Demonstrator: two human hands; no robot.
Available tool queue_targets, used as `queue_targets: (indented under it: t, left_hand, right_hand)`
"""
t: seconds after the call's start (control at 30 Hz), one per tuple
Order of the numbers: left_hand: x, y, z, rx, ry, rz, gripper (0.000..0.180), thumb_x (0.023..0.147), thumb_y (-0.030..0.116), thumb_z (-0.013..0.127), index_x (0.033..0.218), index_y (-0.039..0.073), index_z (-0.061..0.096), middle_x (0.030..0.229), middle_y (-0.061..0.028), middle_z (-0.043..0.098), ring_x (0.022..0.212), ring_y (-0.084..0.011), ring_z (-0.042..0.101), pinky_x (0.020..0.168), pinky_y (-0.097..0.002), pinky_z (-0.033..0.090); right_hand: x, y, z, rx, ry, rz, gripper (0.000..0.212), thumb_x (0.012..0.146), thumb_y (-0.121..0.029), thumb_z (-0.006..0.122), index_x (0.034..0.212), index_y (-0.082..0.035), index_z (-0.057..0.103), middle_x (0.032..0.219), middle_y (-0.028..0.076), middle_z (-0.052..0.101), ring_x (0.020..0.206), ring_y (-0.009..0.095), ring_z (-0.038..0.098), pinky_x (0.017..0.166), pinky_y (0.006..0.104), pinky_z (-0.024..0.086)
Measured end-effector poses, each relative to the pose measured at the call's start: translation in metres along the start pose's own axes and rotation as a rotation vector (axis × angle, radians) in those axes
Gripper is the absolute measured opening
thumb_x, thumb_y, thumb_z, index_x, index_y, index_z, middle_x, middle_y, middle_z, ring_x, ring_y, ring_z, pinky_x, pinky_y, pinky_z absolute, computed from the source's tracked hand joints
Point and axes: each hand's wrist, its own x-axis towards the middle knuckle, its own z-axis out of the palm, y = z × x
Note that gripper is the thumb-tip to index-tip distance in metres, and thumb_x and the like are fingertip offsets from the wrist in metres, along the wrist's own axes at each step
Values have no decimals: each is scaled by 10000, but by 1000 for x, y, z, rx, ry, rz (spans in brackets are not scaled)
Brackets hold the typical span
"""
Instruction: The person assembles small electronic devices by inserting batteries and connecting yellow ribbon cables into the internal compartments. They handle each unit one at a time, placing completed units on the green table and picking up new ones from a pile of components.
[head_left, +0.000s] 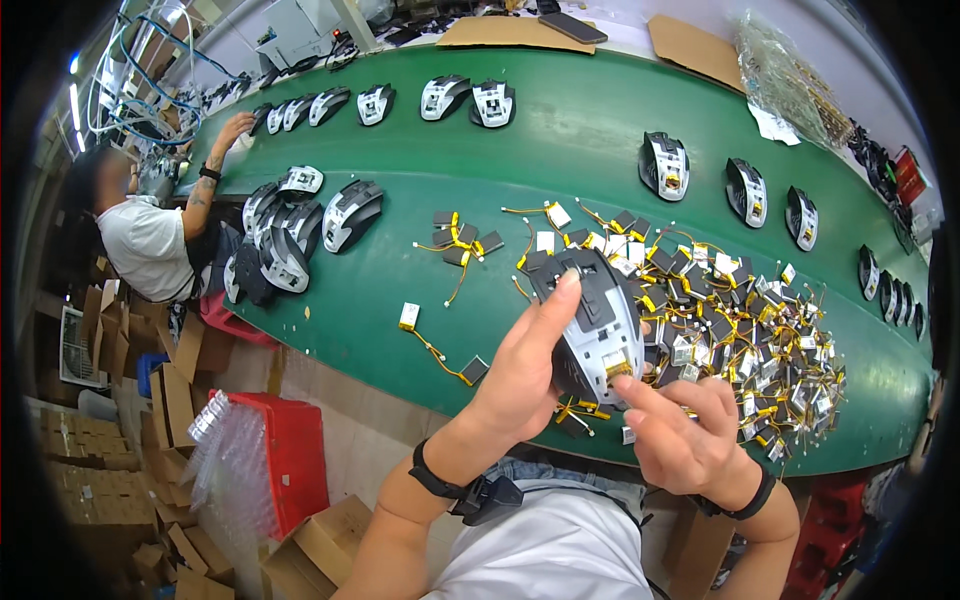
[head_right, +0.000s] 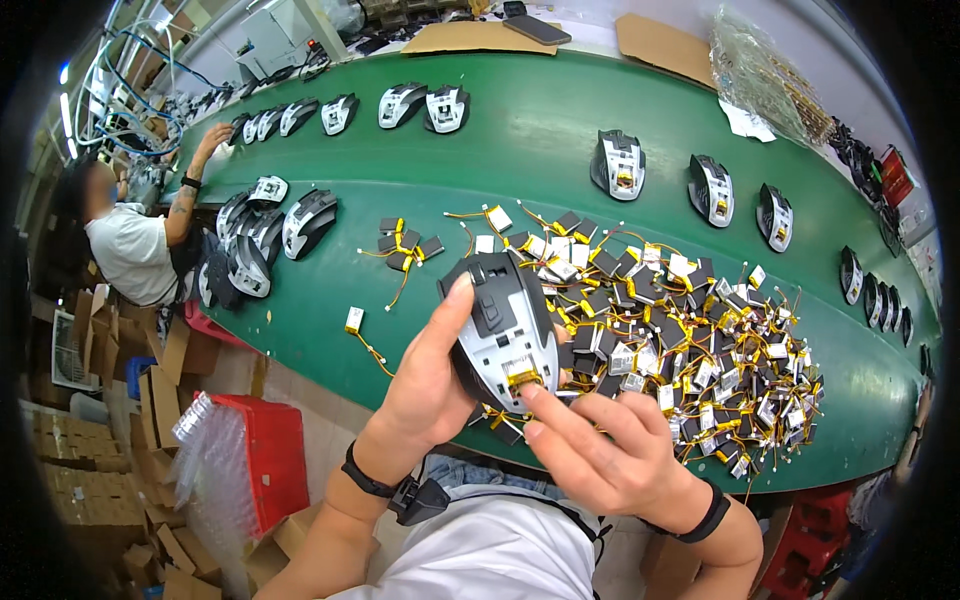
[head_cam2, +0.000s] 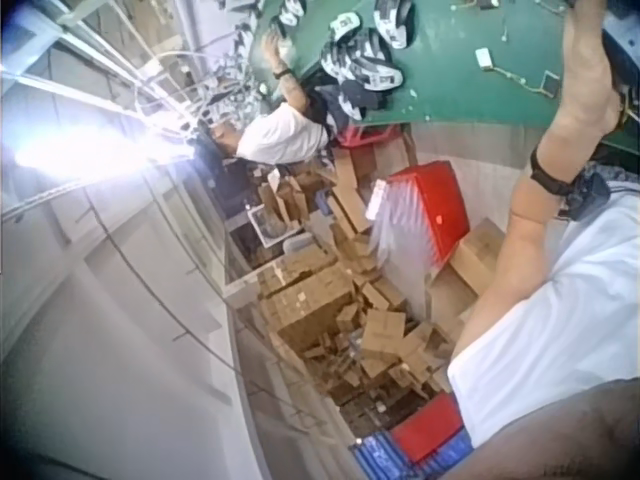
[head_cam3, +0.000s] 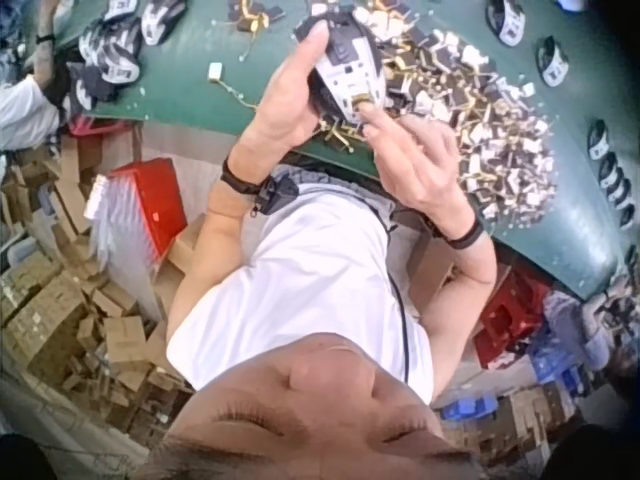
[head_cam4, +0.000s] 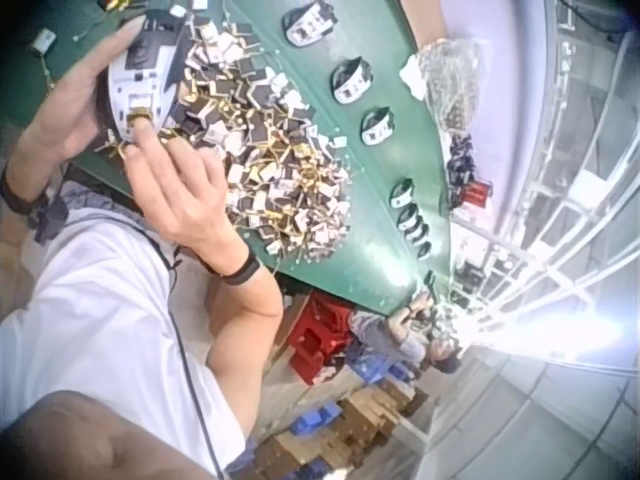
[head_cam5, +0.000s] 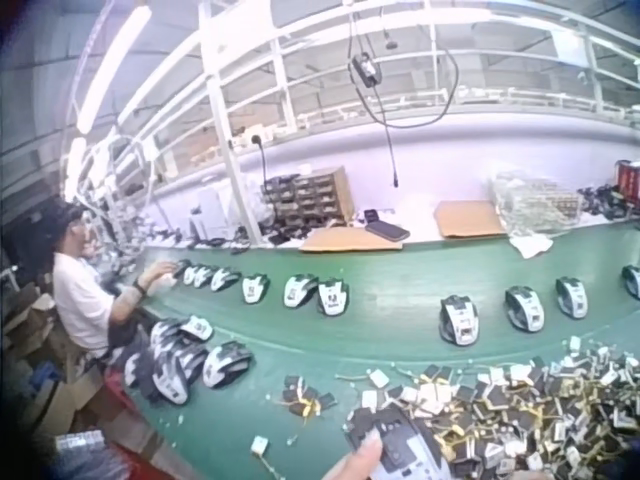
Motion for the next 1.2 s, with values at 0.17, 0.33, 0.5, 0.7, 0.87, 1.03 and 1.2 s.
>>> queue_targets:
  t: [0.17, 0.33, 0.5, 0.7, 0.87, 1.03, 1.2]
  left_hand:
    - [8, 20, 1, 120, -22, 22, 469, 999, 403, 439, 1239, 9, 522, 1072, -199, 658, 955, -308, 679, 848, -470, 565]
    - [97, 91, -20, 589, -77, 144, 437, 860, 240, 703, 1168, -19, 534, 1046, -118, 653, 887, -200, 683, 793, -359, 572]
    - [232, 96, -38, 1017, 174, 188, 561, 804, 292, 786, 1168, -59, 545, 1016, -140, 673, 888, -210, 672, 712, -372, 545]
    - [282, 71, -82, 1542, 469, 325, 578, 722, 505, 748, 953, -24, 728, 874, -177, 724, 740, -276, 695, 705, -373, 538]
    - [271, 81, -42, 1886, 596, 336, 573, 749, 510, 718, 1039, 17, 691, 1190, -217, 571, 1128, -383, 540, 943, -462, 470]
    - [276, 119, -67, 1826, 982, 409, 668, 758, 464, 717, 1210, -4, 567, 1261, -200, 523, 1208, -375, 476, 998, -455, 418]
    - [282, 126, -82, 1788, 1011, 188, 794, 743, 530, 734, 1272, -23, 522, 1350, -197, 466, 1263, -363, 442, 1043, -459, 381]
  right_hand:
    - [-11, 8, -11, 116, 146, 97, 277, 714, 31, 629, 968, -78, 614, 1082, 97, 704, 825, 227, 586, 661, 319, 453]
    - [10, 38, -35, 52, -130, 412, 186, 732, -17, 682, 907, -40, 624, 913, 104, 656, 849, 306, 608, 736, 399, 488]
    - [4, 103, -25, 38, -253, 576, 72, 767, -69, 678, 834, -50, 659, 778, 109, 668, 751, 306, 650, 673, 410, 508]
    - [28, 160, 18, 13, -375, 695, 147, 787, -204, 686, 820, -65, 718, 776, 122, 704, 748, 322, 678, 682, 413, 539]
    - [41, 181, 39, -143, -608, 1009, 420, 745, -515, 724, 718, -96, 746, 729, 156, 700, 737, 325, 693, 693, 416, 556]
    - [38, 176, 63, -76, -550, 1022, 287, 706, -393, 779, 738, -109, 748, 742, 138, 708, 738, 316, 694, 704, 420, 561]
    - [30, 174, 65, 223, -294, 915, 234, 748, -272, 726, 796, -43, 723, 768, 115, 707, 739, 262, 688, 731, 387, 548]
